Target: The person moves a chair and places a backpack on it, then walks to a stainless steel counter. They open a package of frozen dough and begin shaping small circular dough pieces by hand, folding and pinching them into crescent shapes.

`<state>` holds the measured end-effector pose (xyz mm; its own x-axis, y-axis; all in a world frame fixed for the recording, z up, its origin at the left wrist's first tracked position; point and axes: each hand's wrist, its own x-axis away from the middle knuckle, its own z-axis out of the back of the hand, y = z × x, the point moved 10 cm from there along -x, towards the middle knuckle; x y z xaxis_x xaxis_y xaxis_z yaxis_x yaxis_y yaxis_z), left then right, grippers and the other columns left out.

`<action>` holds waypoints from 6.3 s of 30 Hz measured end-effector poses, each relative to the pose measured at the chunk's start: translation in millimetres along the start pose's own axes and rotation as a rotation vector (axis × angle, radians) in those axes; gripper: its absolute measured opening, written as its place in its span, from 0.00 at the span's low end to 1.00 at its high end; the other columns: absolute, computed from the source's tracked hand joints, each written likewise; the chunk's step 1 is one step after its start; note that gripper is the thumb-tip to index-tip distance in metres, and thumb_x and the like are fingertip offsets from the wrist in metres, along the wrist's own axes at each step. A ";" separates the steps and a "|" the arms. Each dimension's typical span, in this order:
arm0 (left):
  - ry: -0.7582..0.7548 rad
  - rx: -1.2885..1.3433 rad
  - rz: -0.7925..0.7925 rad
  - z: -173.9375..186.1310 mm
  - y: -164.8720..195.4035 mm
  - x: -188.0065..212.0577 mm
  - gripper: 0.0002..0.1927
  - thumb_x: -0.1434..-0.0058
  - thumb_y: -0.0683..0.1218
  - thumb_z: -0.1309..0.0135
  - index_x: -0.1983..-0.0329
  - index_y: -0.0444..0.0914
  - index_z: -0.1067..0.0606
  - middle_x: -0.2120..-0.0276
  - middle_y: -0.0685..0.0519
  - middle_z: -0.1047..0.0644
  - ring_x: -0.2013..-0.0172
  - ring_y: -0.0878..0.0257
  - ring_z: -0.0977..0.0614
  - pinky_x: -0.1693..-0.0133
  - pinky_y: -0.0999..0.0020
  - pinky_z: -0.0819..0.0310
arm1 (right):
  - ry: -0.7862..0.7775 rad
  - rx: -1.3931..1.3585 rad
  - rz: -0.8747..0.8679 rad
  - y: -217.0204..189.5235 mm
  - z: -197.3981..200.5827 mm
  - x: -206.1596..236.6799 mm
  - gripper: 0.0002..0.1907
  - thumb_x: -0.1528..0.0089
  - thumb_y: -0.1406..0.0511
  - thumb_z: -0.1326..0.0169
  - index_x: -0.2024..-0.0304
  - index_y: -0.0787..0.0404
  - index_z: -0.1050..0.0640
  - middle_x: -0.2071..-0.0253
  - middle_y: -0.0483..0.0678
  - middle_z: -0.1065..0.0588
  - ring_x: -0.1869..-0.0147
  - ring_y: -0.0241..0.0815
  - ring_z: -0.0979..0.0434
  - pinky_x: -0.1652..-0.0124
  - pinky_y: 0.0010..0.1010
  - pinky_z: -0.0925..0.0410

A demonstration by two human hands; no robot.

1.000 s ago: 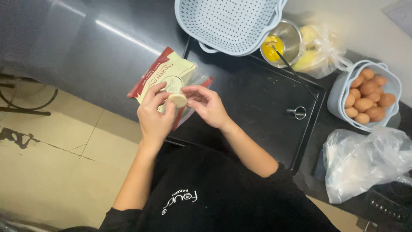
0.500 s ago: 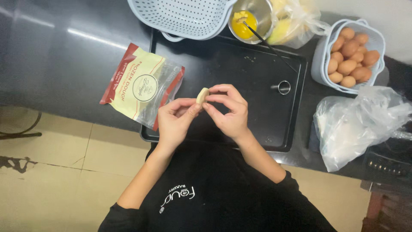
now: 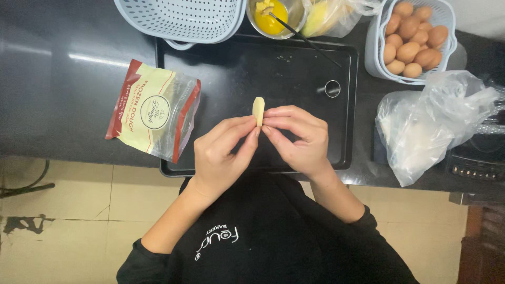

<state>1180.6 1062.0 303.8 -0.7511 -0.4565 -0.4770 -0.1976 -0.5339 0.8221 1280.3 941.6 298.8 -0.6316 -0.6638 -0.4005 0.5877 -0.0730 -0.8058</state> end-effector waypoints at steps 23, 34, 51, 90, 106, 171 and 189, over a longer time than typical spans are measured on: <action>-0.052 -0.054 -0.110 4.4 26.8 -5.0 0.08 0.39 0.37 0.37 0.58 0.32 0.21 0.59 0.48 0.18 0.64 0.58 0.14 0.63 0.69 0.19 | 0.005 -0.022 -0.019 -18.0 8.9 5.4 0.08 0.41 0.78 0.39 0.59 0.68 0.18 0.58 0.54 0.19 0.54 0.44 0.16 0.54 0.27 0.25; -0.045 -0.082 -0.156 6.6 36.0 -8.4 0.07 0.40 0.36 0.36 0.60 0.32 0.21 0.60 0.49 0.18 0.66 0.59 0.15 0.65 0.70 0.20 | 0.041 -0.004 0.002 -27.2 14.3 3.2 0.09 0.42 0.78 0.38 0.59 0.68 0.19 0.57 0.55 0.20 0.53 0.44 0.16 0.52 0.28 0.25; -0.058 0.027 -0.026 5.1 19.0 -14.6 0.08 0.42 0.37 0.37 0.59 0.35 0.21 0.63 0.49 0.18 0.64 0.59 0.14 0.63 0.70 0.19 | -0.020 -0.208 -0.161 -9.9 9.8 3.7 0.05 0.38 0.76 0.41 0.60 0.67 0.21 0.54 0.51 0.24 0.51 0.38 0.21 0.52 0.25 0.26; -0.146 1.106 0.410 -37.0 -71.2 14.2 0.23 0.36 0.36 0.37 0.41 0.33 0.32 0.43 0.41 0.24 0.43 0.53 0.18 0.42 0.59 0.19 | -0.027 -0.084 -0.067 3.6 13.3 4.0 0.08 0.42 0.77 0.37 0.60 0.67 0.19 0.58 0.53 0.20 0.53 0.43 0.17 0.54 0.28 0.25; -0.143 0.378 0.052 11.5 4.4 -10.2 0.12 0.44 0.37 0.32 0.57 0.33 0.19 0.44 0.39 0.22 0.46 0.52 0.15 0.45 0.65 0.18 | -0.136 -0.022 0.013 -56.4 15.0 -14.1 0.08 0.43 0.77 0.38 0.61 0.67 0.19 0.59 0.54 0.19 0.54 0.45 0.16 0.54 0.28 0.25; -0.162 1.040 0.366 -18.7 -49.2 17.3 0.25 0.39 0.38 0.37 0.40 0.25 0.29 0.44 0.43 0.25 0.45 0.54 0.17 0.42 0.60 0.18 | -0.024 -0.505 -0.244 -6.6 -3.3 5.9 0.03 0.33 0.72 0.45 0.61 0.68 0.25 0.51 0.50 0.29 0.47 0.38 0.24 0.48 0.29 0.27; -0.067 1.304 0.533 -33.8 -96.6 19.4 0.29 0.37 0.47 0.41 0.36 0.28 0.31 0.44 0.41 0.24 0.45 0.52 0.19 0.38 0.53 0.24 | 0.074 -0.155 -0.302 52.5 19.1 11.8 0.06 0.41 0.76 0.38 0.62 0.70 0.20 0.57 0.52 0.22 0.54 0.37 0.21 0.54 0.25 0.27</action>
<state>1206.3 1080.6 204.7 -0.9404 -0.3382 -0.0368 -0.2897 0.7396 0.6075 1313.3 915.7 260.1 -0.8034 -0.5736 -0.1599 0.2887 -0.1404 -0.9471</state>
